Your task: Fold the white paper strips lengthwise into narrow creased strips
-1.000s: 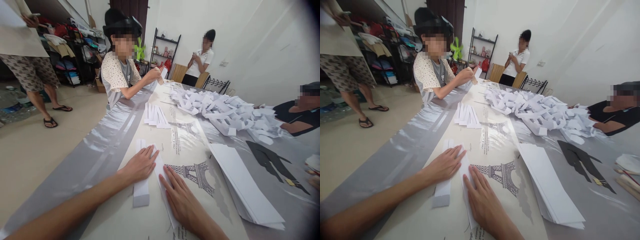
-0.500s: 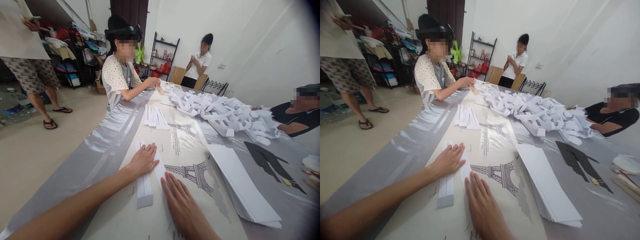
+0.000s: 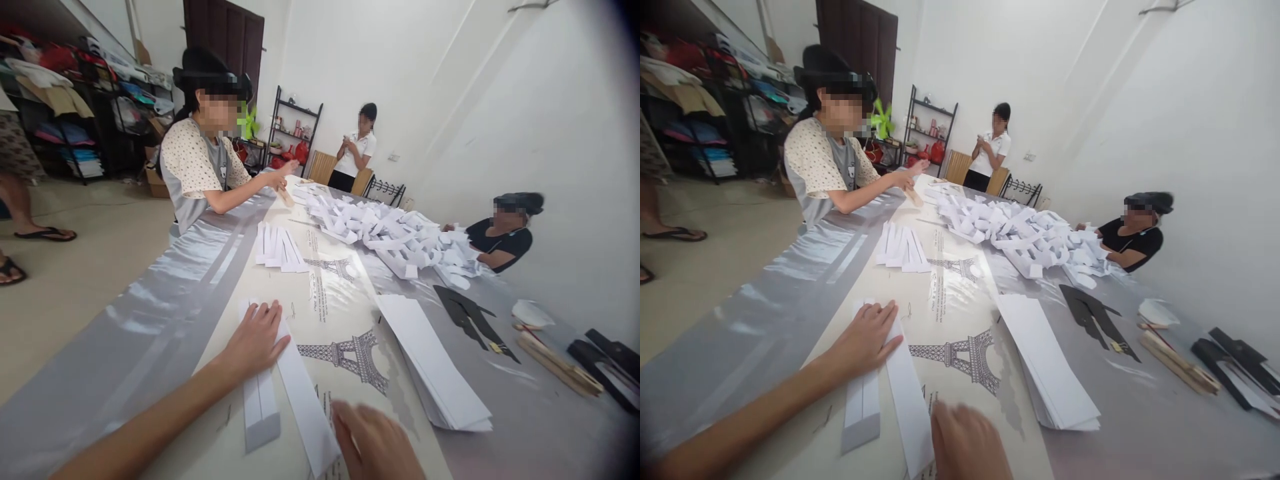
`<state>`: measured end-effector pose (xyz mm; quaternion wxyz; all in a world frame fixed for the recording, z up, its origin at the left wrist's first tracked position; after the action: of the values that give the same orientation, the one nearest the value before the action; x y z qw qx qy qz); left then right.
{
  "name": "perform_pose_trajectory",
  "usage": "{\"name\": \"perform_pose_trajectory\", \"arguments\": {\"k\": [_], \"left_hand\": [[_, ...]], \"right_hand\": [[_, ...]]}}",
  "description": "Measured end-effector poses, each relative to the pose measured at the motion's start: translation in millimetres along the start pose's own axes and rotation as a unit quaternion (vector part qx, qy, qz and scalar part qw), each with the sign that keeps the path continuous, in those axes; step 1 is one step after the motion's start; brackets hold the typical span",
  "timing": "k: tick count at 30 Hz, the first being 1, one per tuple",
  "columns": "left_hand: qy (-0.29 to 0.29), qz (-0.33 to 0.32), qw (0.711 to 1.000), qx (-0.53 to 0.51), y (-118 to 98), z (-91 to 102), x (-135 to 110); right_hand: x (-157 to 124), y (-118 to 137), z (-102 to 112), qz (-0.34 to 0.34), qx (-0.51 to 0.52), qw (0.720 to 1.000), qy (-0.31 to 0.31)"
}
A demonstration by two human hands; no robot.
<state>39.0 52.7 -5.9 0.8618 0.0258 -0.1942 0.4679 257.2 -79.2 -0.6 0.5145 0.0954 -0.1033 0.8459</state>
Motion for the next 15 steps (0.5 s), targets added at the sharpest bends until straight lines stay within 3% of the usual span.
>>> {"name": "perform_pose_trajectory", "arguments": {"k": [2, 5, 10, 15], "left_hand": [[-0.001, 0.002, 1.0, 0.015, -0.3, -0.1, -0.2], [-0.013, 0.006, 1.0, 0.027, -0.6, 0.2, -1.2], [-0.028, 0.001, 0.999, 0.031, 0.5, -3.2, -3.3], [-0.045, 0.001, 0.998, 0.033, -1.0, -0.1, -4.4]], "right_hand": [[52.0, 0.1, 5.0, -0.026, 0.021, 0.999, -0.017], [103.2, 12.5, -9.6, 0.023, 0.007, 0.998, -0.052], [106.0, 15.7, -40.4, 0.073, 0.003, 0.995, -0.067], [102.6, 14.7, -38.9, 0.105, 0.017, 0.993, -0.057]]}}
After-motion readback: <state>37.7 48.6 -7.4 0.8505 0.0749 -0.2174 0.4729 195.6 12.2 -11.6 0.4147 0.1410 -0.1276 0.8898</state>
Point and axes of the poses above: each hand's wrist, its own x-axis towards the middle knuckle, its own z-axis out of the back of the hand, y = z × x, the point moved 4 cm from there along x, towards the middle knuckle, and after that the axes turned 8 degrees about -x, right-handed, at the moved point
